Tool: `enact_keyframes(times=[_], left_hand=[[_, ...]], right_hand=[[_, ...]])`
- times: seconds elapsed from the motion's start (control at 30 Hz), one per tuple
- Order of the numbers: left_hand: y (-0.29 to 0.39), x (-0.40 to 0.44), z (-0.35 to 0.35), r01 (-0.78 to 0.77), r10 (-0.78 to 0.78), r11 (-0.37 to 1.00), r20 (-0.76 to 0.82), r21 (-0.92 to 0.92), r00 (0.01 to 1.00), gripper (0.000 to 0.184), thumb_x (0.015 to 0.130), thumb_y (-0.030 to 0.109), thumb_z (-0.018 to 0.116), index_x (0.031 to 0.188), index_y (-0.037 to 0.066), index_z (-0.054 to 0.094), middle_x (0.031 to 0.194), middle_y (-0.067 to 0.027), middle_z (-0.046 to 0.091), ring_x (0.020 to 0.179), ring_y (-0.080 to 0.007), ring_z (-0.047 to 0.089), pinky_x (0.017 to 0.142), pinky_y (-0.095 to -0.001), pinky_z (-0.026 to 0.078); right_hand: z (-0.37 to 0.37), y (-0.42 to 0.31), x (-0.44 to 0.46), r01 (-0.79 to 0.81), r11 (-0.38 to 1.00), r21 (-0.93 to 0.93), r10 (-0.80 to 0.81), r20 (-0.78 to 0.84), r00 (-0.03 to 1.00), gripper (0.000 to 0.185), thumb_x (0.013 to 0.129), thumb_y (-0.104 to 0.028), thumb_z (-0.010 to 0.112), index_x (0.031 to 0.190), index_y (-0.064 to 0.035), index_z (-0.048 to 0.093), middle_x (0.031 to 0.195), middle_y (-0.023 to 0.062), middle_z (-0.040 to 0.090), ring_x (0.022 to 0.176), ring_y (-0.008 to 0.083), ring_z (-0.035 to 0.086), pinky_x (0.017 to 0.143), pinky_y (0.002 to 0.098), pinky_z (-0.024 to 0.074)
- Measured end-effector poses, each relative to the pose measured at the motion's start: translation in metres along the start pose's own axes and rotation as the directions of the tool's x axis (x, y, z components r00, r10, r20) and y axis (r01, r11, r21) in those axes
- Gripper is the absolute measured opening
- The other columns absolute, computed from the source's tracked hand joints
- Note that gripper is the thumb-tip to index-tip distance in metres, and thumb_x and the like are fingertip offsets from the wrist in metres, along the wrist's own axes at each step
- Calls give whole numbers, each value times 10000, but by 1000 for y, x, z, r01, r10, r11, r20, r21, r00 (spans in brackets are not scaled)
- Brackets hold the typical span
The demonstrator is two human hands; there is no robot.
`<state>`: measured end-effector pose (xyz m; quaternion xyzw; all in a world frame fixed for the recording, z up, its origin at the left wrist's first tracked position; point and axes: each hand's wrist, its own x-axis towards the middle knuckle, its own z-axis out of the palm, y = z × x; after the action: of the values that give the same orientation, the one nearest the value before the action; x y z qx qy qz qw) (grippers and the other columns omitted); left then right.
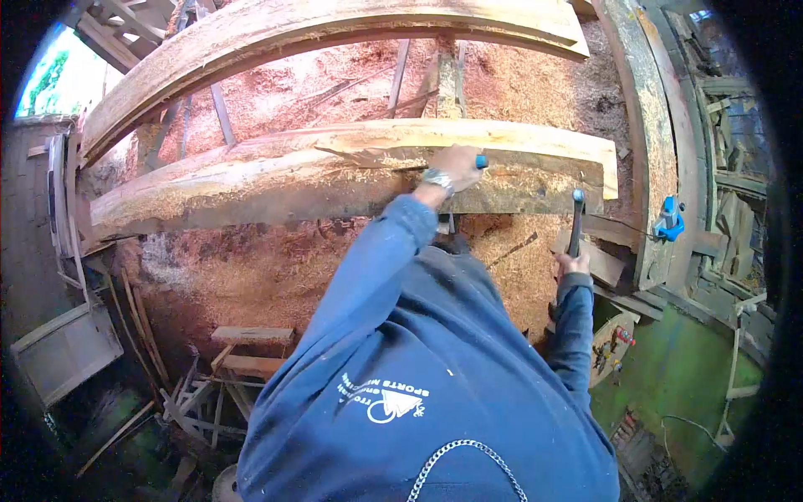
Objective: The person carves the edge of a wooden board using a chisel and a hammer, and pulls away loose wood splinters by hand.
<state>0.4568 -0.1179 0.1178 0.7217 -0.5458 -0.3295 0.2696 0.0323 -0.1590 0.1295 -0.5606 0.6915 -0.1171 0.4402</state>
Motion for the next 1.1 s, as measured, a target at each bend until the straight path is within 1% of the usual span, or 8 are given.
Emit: enact_keyframes(times=[0.07, 0.1, 0.17, 0.3, 0.33, 0.7, 0.93, 1.1], left_hand=[[-25, -39, -39, -165, 36, 947, -418, -277, 908, 247, 788, 274, 651, 774, 28, 661, 690, -142, 656, 610, -360, 600, 608, -464, 486], [-61, -52, -63, -259, -208, 671, -511, -695, 834, 203, 839, 230, 590, 691, 96, 551, 578, -65, 488, 520, -255, 476, 536, -396, 411], [-128, -91, -136, -473, -423, -148, -377, -868, 824, 305, 901, 183, 493, 618, 190, 381, 481, 46, 330, 430, -85, 297, 469, -253, 295], [-142, -100, -156, -500, -266, 212, -542, -839, 797, 270, 853, 72, 534, 644, 144, 379, 521, 23, 388, 450, -85, 353, 434, -274, 312], [-140, -93, -145, -499, -253, 60, -496, -865, 830, 243, 831, 26, 557, 654, 125, 425, 533, 24, 418, 454, -83, 393, 419, -266, 320], [-103, -64, -107, -266, -159, 458, -372, -849, 914, 263, 830, 19, 616, 620, 79, 471, 515, 50, 429, 455, -69, 403, 427, -243, 297], [-83, -70, -97, -334, 233, 892, -323, -303, 917, 289, 771, 209, 709, 608, 56, 527, 508, 2, 450, 478, -115, 423, 468, -302, 348], [-93, -73, -89, -306, 178, 874, -336, -377, 925, 227, 760, 198, 699, 641, 49, 576, 517, -19, 482, 499, -110, 452, 486, -297, 378]], right_hand=[[21, -11, 4, 53, 997, 56, -49, -73, 996, 166, 703, -15, 667, 788, -69, 536, 541, 21, 484, 331, 156, 424, 311, 318, 316], [26, -9, 0, 76, 994, 83, -65, -122, 990, 164, 700, -11, 671, 777, -67, 538, 542, 20, 485, 331, 159, 425, 316, 322, 323], [41, 19, -7, 173, 976, 133, -170, -33, 985, 174, 694, 3, 674, 786, -66, 543, 544, 18, 479, 341, 157, 421, 329, 322, 324], [67, 11, -29, -80, 995, 65, 70, 136, 988, 274, 682, 59, 694, 829, -86, 513, 555, 4, 464, 385, 127, 416, 357, 300, 302], [78, 29, -23, -84, 996, 15, 81, 122, 989, 280, 682, 62, 698, 817, -88, 503, 553, 3, 462, 385, 127, 422, 356, 302, 307], [69, -38, -82, 3, 967, -255, 33, 138, 990, 272, 652, -135, 788, 798, -66, 570, 657, 2, 521, 596, 129, 498, 560, 319, 408], [92, -73, -96, 110, 947, -301, -63, 161, 985, 266, 686, -136, 777, 856, -41, 595, 643, 1, 519, 567, 134, 488, 533, 321, 411], [126, -184, -100, 483, 876, -14, -474, 172, 864, 309, 743, -227, 805, 840, -22, 594, 672, 31, 574, 607, 147, 545, 567, 312, 447]])
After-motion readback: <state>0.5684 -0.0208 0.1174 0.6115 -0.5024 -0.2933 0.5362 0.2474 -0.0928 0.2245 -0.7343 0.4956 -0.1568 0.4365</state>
